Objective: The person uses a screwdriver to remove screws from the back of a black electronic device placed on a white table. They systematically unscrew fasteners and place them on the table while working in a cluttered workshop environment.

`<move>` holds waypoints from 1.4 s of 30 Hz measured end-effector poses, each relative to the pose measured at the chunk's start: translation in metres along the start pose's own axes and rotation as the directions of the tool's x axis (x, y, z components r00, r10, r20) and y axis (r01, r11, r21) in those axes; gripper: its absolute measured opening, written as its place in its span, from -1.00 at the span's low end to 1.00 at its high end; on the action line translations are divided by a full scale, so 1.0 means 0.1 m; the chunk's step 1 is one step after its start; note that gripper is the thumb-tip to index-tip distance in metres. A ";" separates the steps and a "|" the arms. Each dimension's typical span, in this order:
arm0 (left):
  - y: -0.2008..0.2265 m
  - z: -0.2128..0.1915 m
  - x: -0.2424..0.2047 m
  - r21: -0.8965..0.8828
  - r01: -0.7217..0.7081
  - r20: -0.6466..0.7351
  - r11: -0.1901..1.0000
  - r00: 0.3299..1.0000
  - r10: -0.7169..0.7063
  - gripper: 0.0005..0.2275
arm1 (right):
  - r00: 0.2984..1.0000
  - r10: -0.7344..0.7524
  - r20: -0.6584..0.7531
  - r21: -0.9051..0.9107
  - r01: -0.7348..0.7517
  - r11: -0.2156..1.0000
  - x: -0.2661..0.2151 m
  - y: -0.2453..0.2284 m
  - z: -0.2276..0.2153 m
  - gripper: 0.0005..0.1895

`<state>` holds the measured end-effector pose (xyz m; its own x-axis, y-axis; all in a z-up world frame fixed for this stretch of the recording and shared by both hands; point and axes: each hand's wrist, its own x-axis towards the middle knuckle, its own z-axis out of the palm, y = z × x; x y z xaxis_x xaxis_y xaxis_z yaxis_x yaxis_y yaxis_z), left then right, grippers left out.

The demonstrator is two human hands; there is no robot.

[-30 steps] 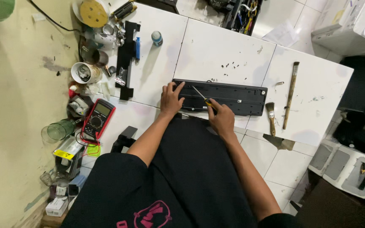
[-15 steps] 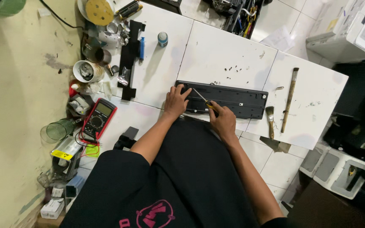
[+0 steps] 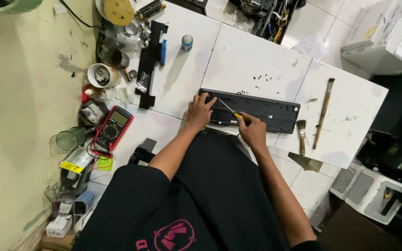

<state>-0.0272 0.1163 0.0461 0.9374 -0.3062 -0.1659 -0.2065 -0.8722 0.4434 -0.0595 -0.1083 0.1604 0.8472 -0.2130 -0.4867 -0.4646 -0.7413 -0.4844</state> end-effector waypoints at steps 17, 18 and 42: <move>0.12 0.19 0.30 -0.425 -0.134 -0.238 0.895 0.971 0.033 -0.57 | 0.984 -0.118 0.136 -0.511 0.171 0.842 0.65 -0.93 0.10 -0.64; 0.18 0.20 0.35 -0.450 -0.179 -0.268 0.875 0.962 0.059 -0.66 | 0.980 -0.117 0.163 -0.514 0.186 0.837 0.82 -0.93 0.19 -0.63; 0.01 -0.50 0.99 -0.574 -0.199 0.077 0.795 0.953 0.294 -0.88 | 0.806 -0.445 0.390 -0.285 0.565 0.774 0.68 -1.47 -0.75 -0.66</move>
<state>0.0794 0.1040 0.0739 0.8104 -0.5780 -0.0958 -0.1896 -0.4135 0.8906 0.0852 -0.0615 0.2526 0.7895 0.4062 -0.4600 0.1924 -0.8757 -0.4430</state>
